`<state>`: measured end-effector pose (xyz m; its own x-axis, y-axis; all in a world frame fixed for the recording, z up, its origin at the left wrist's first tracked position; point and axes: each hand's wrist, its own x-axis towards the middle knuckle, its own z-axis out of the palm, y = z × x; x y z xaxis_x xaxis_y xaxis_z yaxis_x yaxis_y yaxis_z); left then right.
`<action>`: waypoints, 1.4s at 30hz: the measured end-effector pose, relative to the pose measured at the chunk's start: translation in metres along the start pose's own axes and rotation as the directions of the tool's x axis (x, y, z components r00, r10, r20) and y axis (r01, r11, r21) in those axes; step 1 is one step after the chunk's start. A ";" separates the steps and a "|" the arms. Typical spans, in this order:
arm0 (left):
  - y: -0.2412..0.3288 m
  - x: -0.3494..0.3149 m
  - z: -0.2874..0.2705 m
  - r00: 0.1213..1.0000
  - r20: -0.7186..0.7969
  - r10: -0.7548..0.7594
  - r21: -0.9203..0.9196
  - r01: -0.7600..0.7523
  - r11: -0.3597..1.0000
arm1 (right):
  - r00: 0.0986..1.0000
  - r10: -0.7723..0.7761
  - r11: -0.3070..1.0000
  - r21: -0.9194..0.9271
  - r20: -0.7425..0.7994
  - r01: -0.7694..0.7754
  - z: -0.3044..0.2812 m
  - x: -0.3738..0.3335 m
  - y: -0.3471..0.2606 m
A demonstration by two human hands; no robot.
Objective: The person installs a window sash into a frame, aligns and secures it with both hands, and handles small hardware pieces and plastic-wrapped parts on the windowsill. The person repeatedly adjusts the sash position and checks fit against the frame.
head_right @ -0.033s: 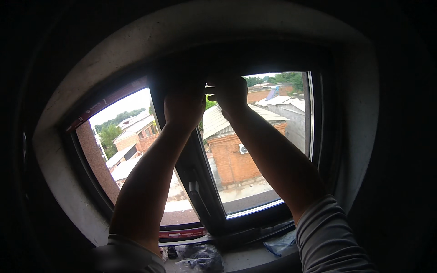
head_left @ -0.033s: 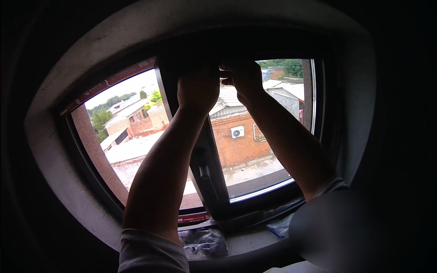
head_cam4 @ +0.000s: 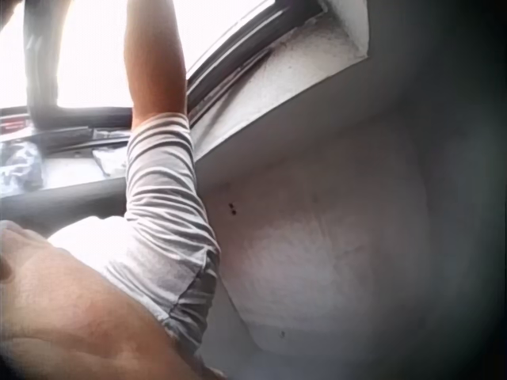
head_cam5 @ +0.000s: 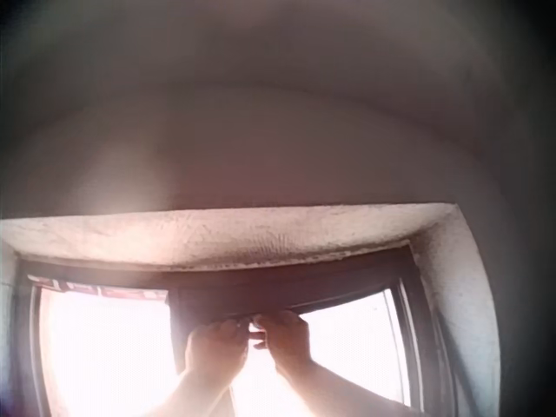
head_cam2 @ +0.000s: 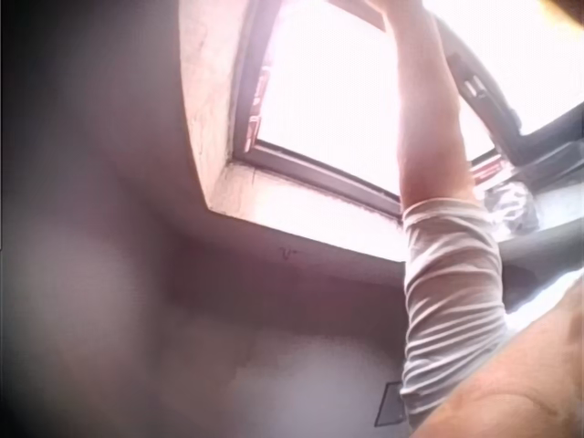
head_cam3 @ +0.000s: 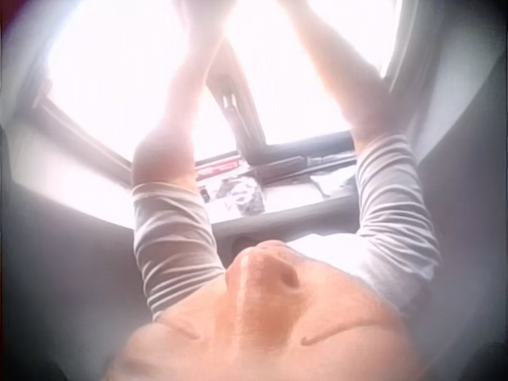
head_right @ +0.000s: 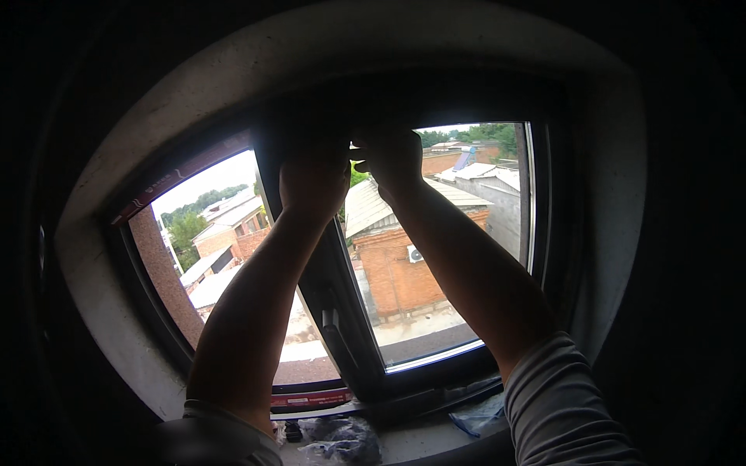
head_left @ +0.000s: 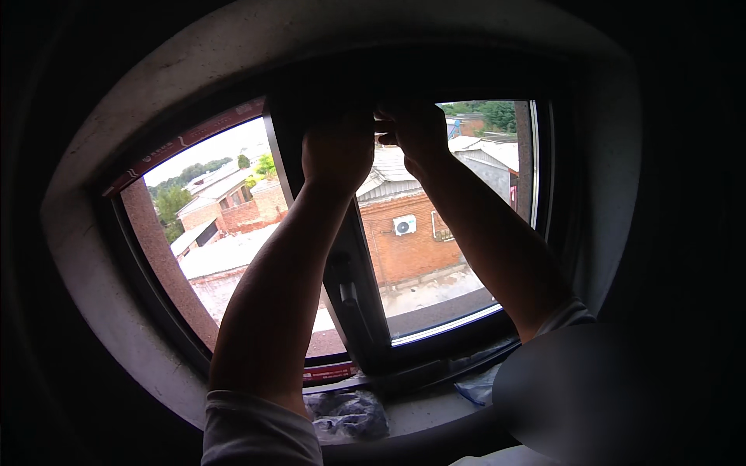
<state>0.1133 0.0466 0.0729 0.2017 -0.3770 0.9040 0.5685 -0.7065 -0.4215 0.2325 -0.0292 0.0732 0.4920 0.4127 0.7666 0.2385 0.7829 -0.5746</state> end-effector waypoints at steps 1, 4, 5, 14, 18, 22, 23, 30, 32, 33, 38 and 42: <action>0.000 0.000 0.001 1.000 -0.005 0.011 0.007 -0.011 1.000 | 1.000 0.004 0.999 -0.036 0.000 -0.004 0.001 0.000 -0.002; -0.003 0.000 0.004 1.000 -0.013 0.026 0.015 -0.026 1.000 | 1.000 0.003 0.998 -0.061 -0.014 -0.004 0.005 -0.003 -0.007; -0.004 -0.002 0.006 1.000 -0.009 0.018 0.010 -0.018 1.000 | 1.000 0.002 0.999 -0.054 -0.020 -0.003 0.007 -0.004 -0.008; -0.003 0.000 0.004 0.996 -0.068 0.066 0.006 -0.066 0.998 | 0.988 -0.090 0.989 -0.126 -0.125 0.075 0.013 0.013 0.006; -0.002 0.000 -0.001 0.999 0.007 0.037 0.032 -0.038 0.999 | 0.903 -0.428 0.824 -0.424 -0.034 0.375 0.004 0.039 0.047; -0.002 -0.002 0.001 1.000 0.024 0.005 0.028 -0.005 1.000 | 0.914 -0.400 0.847 -0.408 -0.068 0.341 0.004 0.038 0.048; -0.001 -0.002 -0.002 0.999 0.035 -0.017 0.033 0.015 0.999 | 0.919 -0.388 0.866 -0.371 -0.075 0.335 0.005 0.036 0.046; 0.007 0.006 -0.005 0.993 0.037 -0.116 0.033 0.115 0.993 | 0.856 -0.515 0.759 -0.487 -0.043 0.432 0.001 0.049 0.055; 0.006 0.003 -0.001 0.988 0.075 -0.133 0.037 0.131 0.991 | 0.850 -0.525 0.753 -0.489 -0.040 0.441 0.003 0.049 0.061; 0.006 0.003 0.001 0.985 0.093 -0.142 0.038 0.139 0.990 | 0.842 -0.538 0.729 -0.522 -0.036 0.443 0.003 0.050 0.062; 0.001 0.004 -0.002 0.989 0.115 -0.090 0.099 0.079 0.992 | 0.883 -0.468 0.729 -0.579 -0.032 0.365 0.008 0.037 0.051; -0.004 0.006 -0.005 0.986 0.163 -0.037 0.078 0.024 0.997 | 0.905 -0.425 0.750 -0.567 -0.018 0.340 0.007 0.031 0.044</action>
<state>0.1085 0.0439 0.0796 0.3078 -0.2484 0.9184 0.6338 -0.6664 -0.3927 0.2525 0.0210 0.0738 0.3595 0.0325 0.9326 0.8210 0.4640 -0.3326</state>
